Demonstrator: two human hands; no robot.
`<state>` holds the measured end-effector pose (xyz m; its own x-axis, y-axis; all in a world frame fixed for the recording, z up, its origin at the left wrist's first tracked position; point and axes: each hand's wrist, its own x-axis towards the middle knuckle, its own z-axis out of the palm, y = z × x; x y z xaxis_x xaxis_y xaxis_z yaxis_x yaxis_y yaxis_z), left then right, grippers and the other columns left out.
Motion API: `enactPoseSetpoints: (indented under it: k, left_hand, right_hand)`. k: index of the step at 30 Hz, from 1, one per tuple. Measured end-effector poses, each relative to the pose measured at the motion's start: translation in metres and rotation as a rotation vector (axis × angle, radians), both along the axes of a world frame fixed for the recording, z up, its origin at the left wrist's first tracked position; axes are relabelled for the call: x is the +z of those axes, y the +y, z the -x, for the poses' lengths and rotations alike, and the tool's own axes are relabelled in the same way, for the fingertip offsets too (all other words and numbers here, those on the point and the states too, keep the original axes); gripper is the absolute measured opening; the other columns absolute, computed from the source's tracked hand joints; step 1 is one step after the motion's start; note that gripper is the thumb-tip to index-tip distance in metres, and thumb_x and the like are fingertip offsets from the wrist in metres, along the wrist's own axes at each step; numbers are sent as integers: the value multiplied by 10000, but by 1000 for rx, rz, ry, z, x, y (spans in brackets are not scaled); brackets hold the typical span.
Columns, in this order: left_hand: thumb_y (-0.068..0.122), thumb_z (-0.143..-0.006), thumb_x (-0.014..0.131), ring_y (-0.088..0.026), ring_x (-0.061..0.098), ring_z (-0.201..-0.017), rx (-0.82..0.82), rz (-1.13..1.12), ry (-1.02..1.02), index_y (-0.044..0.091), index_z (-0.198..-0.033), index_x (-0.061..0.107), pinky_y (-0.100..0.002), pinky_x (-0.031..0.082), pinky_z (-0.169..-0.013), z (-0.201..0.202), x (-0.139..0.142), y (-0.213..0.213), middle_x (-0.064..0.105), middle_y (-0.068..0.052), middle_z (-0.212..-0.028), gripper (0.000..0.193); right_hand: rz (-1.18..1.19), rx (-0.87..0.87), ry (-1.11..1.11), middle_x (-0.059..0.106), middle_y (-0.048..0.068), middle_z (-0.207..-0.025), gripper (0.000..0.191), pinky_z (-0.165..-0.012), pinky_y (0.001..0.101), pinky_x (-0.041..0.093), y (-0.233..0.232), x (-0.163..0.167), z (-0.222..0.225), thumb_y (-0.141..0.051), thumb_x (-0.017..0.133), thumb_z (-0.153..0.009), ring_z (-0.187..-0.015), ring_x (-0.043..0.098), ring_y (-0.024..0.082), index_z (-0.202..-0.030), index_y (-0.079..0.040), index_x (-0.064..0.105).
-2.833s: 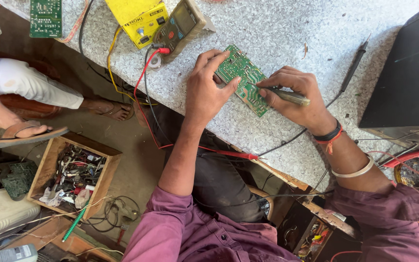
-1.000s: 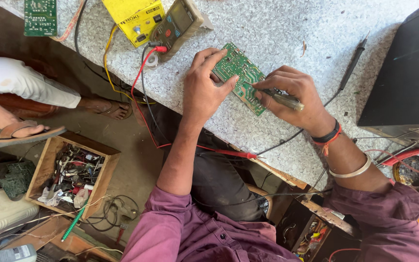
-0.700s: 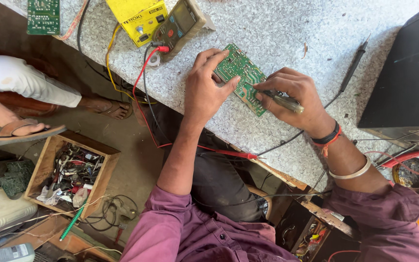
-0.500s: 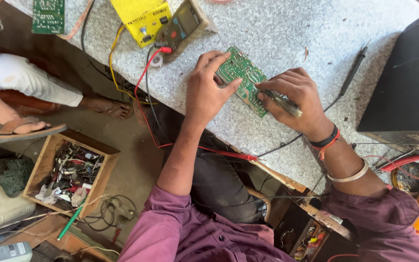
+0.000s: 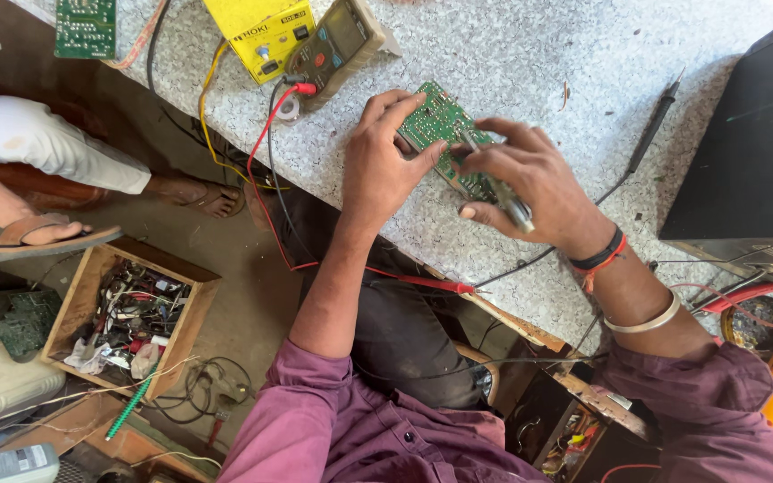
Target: The person uses a soldering iron to work on a green circuit board, moving the tip across various points on the board. They hold the board with one hand and the tool with the other, occasionally repositioning the board on the workbench.
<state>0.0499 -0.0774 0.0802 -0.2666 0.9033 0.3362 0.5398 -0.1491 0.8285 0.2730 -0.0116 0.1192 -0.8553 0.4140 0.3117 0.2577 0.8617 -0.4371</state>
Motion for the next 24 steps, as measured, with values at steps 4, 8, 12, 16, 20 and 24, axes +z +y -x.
enactPoseSetpoints:
  k: [4,8,12,16,20,24]
  left_hand:
    - [189,-803,881,-216,744,-1044,-14,83,-85,51,-1323,648,-316,632,-832,1,-1,1,608,-93,-1341,586]
    - [180,-807,913,-232,734,-1042,10,-54,55,46,-1321,664,-337,610,-857,0,-1,3,621,-84,-1328,586]
    - [156,-800,881,-188,757,-884,-16,58,-104,51,-1309,655,-304,623,-732,-1,-2,1,623,-94,-1325,566]
    - [120,-791,891,-216,733,-932,-19,-20,-64,46,-1284,676,-307,621,-709,-2,-1,2,629,-117,-1317,542]
    - [91,-776,897,-250,714,-1026,-14,-85,-18,29,-1276,684,-309,623,-741,-6,1,1,636,-129,-1301,547]
    - [79,-766,891,-232,716,-987,-13,-47,-43,25,-1270,684,-299,616,-707,-11,4,-3,636,-132,-1299,546]
  right_hand:
    - [-22,-39,34,755,77,-1147,457,-1117,536,430,4,-6,-1,-520,740,-924,-1367,558,370,-1112,-108,675]
    - [-98,8,64,761,72,-1147,406,-1114,543,445,9,-15,3,-492,741,-907,-1350,583,363,-1060,-120,683]
    - [-9,-117,132,763,82,-1168,333,-1069,493,502,9,-10,-4,-387,783,-943,-1288,623,334,-1080,-110,658]
    - [293,-170,78,685,145,-1197,480,-988,432,519,4,-3,-6,-364,815,-887,-1148,630,329,-1212,-70,619]
    - [113,-49,110,639,162,-1357,553,-1046,471,475,2,-1,-4,-377,855,-833,-1214,605,364,-1222,-76,603]
    - [118,-53,100,649,155,-1356,575,-1054,478,473,0,-4,-8,-396,852,-827,-1219,609,353,-1243,-91,597]
